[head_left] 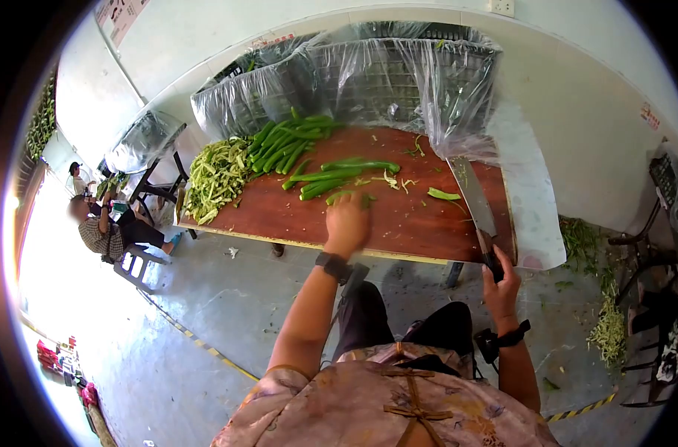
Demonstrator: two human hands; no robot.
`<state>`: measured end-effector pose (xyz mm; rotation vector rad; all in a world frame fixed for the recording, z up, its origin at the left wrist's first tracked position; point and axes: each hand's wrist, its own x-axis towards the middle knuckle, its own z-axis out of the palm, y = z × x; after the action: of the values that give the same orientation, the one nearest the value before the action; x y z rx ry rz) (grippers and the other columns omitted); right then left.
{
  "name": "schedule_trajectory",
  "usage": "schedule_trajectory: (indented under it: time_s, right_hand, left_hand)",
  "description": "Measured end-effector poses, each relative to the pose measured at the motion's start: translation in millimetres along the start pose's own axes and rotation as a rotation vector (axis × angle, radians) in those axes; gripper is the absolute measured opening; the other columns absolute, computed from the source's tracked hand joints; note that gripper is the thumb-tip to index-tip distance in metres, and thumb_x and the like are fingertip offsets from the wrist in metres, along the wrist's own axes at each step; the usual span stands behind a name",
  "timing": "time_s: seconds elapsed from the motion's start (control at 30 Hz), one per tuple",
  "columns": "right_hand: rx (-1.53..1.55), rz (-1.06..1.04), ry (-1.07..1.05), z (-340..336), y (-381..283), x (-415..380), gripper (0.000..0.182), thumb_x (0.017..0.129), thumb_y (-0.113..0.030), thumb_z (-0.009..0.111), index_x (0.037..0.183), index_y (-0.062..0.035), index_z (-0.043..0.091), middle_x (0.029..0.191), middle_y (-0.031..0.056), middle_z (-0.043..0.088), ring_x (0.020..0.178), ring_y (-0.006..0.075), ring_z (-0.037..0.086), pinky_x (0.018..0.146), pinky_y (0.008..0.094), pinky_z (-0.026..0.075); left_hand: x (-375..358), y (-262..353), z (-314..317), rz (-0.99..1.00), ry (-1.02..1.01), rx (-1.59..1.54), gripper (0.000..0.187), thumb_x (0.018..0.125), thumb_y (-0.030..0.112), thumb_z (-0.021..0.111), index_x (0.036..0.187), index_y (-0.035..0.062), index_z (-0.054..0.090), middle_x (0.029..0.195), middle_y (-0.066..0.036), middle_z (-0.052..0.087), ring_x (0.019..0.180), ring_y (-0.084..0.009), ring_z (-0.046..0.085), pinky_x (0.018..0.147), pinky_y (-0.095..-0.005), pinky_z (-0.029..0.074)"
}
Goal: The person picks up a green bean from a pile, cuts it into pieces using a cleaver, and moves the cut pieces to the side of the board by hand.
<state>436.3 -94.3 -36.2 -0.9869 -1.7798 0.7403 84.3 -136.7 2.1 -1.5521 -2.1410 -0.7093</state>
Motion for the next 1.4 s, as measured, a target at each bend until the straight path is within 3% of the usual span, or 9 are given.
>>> schedule_trajectory:
  time_s: [0.17, 0.23, 0.43, 0.53, 0.77, 0.93, 1.03, 1.13, 1.4]
  right_hand:
    - [-0.070, -0.038, -0.005, -2, 2, 0, 0.041, 0.089, -0.012, 0.065, 0.128, -0.0013, 0.061, 0.114, 0.0187, 0.069, 0.102, 0.0265, 0.067, 0.088, 0.0372, 0.051]
    - [-0.110, -0.105, -0.020, -2, 4, 1, 0.041, 0.088, -0.012, 0.066, 0.128, -0.0024, 0.062, 0.110, 0.0198, 0.070, 0.098, 0.0279, 0.069, 0.085, 0.0381, 0.053]
    - [-0.164, -0.162, -0.027, -1, 3, 1, 0.041, 0.087, -0.011, 0.066, 0.127, -0.0015, 0.062, 0.113, 0.0213, 0.069, 0.097, 0.0313, 0.069, 0.085, 0.0390, 0.054]
    - [-0.167, -0.161, -0.036, -1, 7, 1, 0.042, 0.087, -0.011, 0.066, 0.128, -0.0007, 0.062, 0.115, 0.0217, 0.068, 0.100, 0.0322, 0.069, 0.087, 0.0389, 0.053]
    - [-0.163, -0.146, -0.055, -4, 2, 2, 0.043, 0.087, -0.011, 0.065, 0.128, 0.0003, 0.062, 0.117, 0.0223, 0.068, 0.102, 0.0338, 0.068, 0.088, 0.0399, 0.053]
    - [-0.362, -0.168, -0.135, -15, -18, 4, 0.043, 0.082, -0.003, 0.068, 0.125, -0.0015, 0.064, 0.102, 0.0225, 0.069, 0.089, 0.0369, 0.069, 0.076, 0.0390, 0.054]
    - [-0.306, -0.322, -0.088, -18, -32, 1, 0.043, 0.079, 0.000, 0.070, 0.122, -0.0024, 0.065, 0.091, 0.0202, 0.068, 0.079, 0.0368, 0.068, 0.069, 0.0391, 0.053]
    - [-0.335, -0.351, -0.132, -30, -62, -4, 0.043, 0.077, 0.000, 0.072, 0.120, -0.0025, 0.066, 0.085, 0.0188, 0.066, 0.073, 0.0369, 0.065, 0.063, 0.0409, 0.051]
    - [-0.466, -0.383, -0.297, -49, -100, -17, 0.043, 0.076, -0.011, 0.076, 0.119, -0.0104, 0.067, 0.072, 0.0121, 0.056, 0.060, 0.0339, 0.057, 0.053, 0.0441, 0.044]
  left_hand:
    - [2, 1, 10, -0.062, -0.074, -0.282, 0.026, 0.090, 0.022, 0.061, 0.111, 0.0069, 0.061, 0.088, -0.017, 0.067, 0.081, -0.0405, 0.064, 0.070, -0.0484, 0.052]
    - [3, 10, 4, -0.191, -0.106, -0.544, 0.038, 0.086, 0.008, 0.060, 0.124, 0.0031, 0.058, 0.097, -0.017, 0.071, 0.080, -0.0340, 0.068, 0.071, -0.0371, 0.055]
    - [2, 32, -3, -0.544, -0.266, -1.281, 0.044, 0.091, 0.000, 0.049, 0.135, -0.0005, 0.051, 0.089, -0.013, 0.066, 0.078, -0.0197, 0.070, 0.067, -0.0328, 0.056]
    - [-1, 33, 3, -0.594, -0.238, -1.320, 0.041, 0.092, -0.003, 0.046, 0.132, -0.0011, 0.053, 0.093, -0.011, 0.065, 0.080, -0.0191, 0.071, 0.067, -0.0321, 0.057]
    - [-1, 40, -5, -0.520, -0.277, -1.118, 0.041, 0.089, 0.000, 0.047, 0.128, 0.0014, 0.058, 0.108, -0.014, 0.069, 0.086, -0.0242, 0.071, 0.076, -0.0340, 0.056]
    - [-10, 35, 8, 0.040, 0.018, -0.272, 0.015, 0.085, 0.014, 0.062, 0.097, 0.0089, 0.069, 0.093, -0.015, 0.064, 0.082, -0.0399, 0.061, 0.073, -0.0445, 0.052]
    - [-22, 31, 0, 0.172, 0.186, -0.386, 0.014, 0.081, 0.018, 0.066, 0.092, 0.0097, 0.068, 0.090, -0.013, 0.060, 0.085, -0.0368, 0.056, 0.072, -0.0443, 0.049]
    - [-41, 29, -12, 0.190, -0.005, -0.232, 0.016, 0.080, 0.018, 0.066, 0.094, 0.0099, 0.068, 0.095, -0.012, 0.059, 0.089, -0.0347, 0.055, 0.074, -0.0444, 0.046]
    - [-53, 49, -18, 0.166, 0.044, -0.327, 0.014, 0.081, 0.018, 0.066, 0.093, 0.0124, 0.068, 0.090, -0.010, 0.057, 0.087, -0.0327, 0.054, 0.075, -0.0453, 0.041]
